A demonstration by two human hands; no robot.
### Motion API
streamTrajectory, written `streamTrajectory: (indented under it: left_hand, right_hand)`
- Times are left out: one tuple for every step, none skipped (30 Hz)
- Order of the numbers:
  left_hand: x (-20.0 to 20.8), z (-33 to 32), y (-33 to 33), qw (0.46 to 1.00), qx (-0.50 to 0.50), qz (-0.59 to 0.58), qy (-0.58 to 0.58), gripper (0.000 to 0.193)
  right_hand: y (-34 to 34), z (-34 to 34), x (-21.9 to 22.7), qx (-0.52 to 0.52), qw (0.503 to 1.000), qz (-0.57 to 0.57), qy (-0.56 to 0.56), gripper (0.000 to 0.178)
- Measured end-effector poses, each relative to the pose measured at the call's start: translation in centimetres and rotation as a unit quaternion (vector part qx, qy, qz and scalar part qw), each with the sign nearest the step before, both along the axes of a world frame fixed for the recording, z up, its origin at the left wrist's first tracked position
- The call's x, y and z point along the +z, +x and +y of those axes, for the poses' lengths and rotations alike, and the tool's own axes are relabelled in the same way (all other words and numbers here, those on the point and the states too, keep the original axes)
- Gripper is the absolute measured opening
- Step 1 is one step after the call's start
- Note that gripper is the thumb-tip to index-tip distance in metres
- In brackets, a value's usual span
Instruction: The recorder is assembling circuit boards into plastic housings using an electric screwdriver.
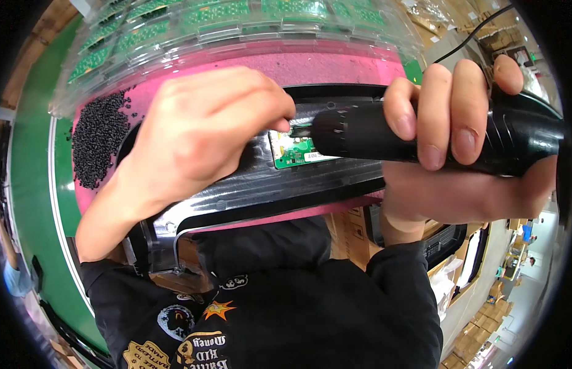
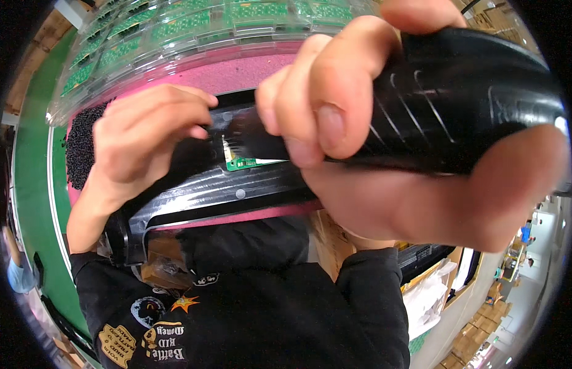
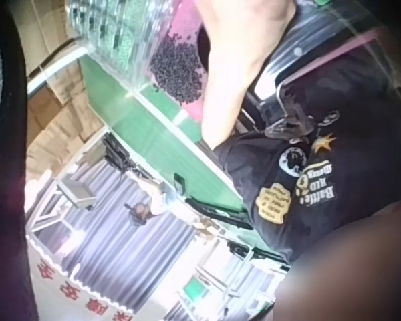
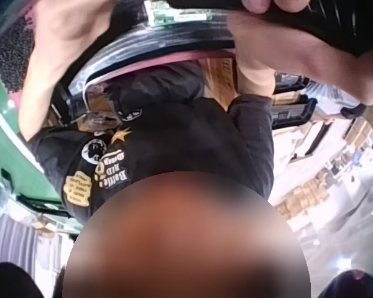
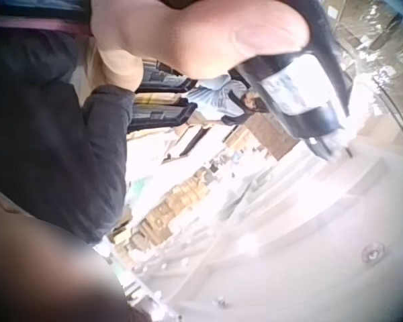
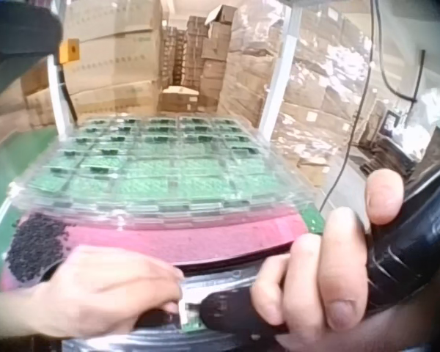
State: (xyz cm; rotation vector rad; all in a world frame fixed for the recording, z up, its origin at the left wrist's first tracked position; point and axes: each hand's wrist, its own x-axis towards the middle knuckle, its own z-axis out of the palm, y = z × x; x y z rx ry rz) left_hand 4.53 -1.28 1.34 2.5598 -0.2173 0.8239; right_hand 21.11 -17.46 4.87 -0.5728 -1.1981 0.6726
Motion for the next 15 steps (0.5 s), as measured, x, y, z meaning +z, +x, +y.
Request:
streamTrajectory:
  left_hand:
    - [0.1, 0.0, 0.0, 1.000, 0.012, -0.022, -0.008, 0.017]
    - [0.2, 0.2, 0.2, 0.998, 0.026, -0.054, -0.004, 0.012]
    - [0.1, 0.4, 0.3, 0.999, 0.012, -0.044, -0.023, 0.012]
    - [-0.1, 0.4, 0.5, 0.999, -0.002, -0.021, -0.038, 0.012]
    - [-0.3, 0.3, 0.6, 0.998, -0.017, 0.002, -0.052, 0.012]
    - [-0.6, 0.4, 0.6, 0.998, -0.015, 0.001, -0.055, 0.012]
    - [-0.8, 0.6, 0.5, 0.996, -0.034, 0.059, -0.051, 0.013]
    - [-1.1, 0.7, 0.4, 0.991, -0.052, 0.116, -0.047, 0.013]
    - [-1.3, 0.7, 0.4, 0.991, -0.052, 0.115, -0.047, 0.013]
    - [-1.7, 0.7, 0.4, 0.988, -0.074, 0.130, -0.042, 0.013]
    - [-1.9, 0.7, 0.4, 0.984, -0.096, 0.146, -0.038, 0.013]
    - [-1.8, 0.6, 0.4, 0.982, -0.115, 0.150, -0.028, 0.013]
    - [-1.8, 0.6, 0.4, 0.982, -0.116, 0.149, -0.029, 0.013]
    - [-1.8, 0.6, 0.5, 0.978, -0.132, 0.163, -0.015, 0.014]
    - [-1.9, 0.7, 0.5, 0.973, -0.149, 0.177, -0.001, 0.015]
  right_hand:
    - [0.1, 0.0, -0.1, 0.005, 1.000, 0.000, -0.001, 0.065]
    - [-0.5, -0.6, -0.1, -0.069, 0.998, -0.003, 0.004, 0.065]
    - [-0.2, -0.8, 0.0, -0.069, 0.998, -0.005, 0.002, 0.065]
    - [0.6, -1.1, 0.0, -0.090, 0.996, -0.013, -0.010, 0.064]
    - [1.6, -1.2, -0.1, -0.112, 0.993, -0.022, -0.022, 0.064]
    - [2.2, -1.0, -0.6, -0.132, 0.990, -0.029, -0.035, 0.064]
    - [2.7, -0.5, -1.2, -0.129, 0.991, -0.022, -0.041, 0.061]
    - [3.0, -0.2, -1.9, -0.134, 0.989, -0.015, -0.052, 0.059]
    - [3.2, 0.0, -2.3, -0.141, 0.988, -0.008, -0.061, 0.057]
    - [3.1, 0.1, -2.5, -0.140, 0.988, -0.009, -0.061, 0.057]
    - [3.1, 0.1, -2.7, -0.147, 0.986, 0.004, -0.073, 0.055]
    - [3.0, 0.0, -2.8, -0.154, 0.984, 0.016, -0.087, 0.054]
    - [3.0, 0.0, -2.7, -0.154, 0.984, 0.016, -0.088, 0.054]
    - [2.9, 0.0, -2.5, -0.154, 0.984, 0.019, -0.090, 0.054]
    - [2.9, 0.0, -2.5, -0.154, 0.984, 0.023, -0.091, 0.054]
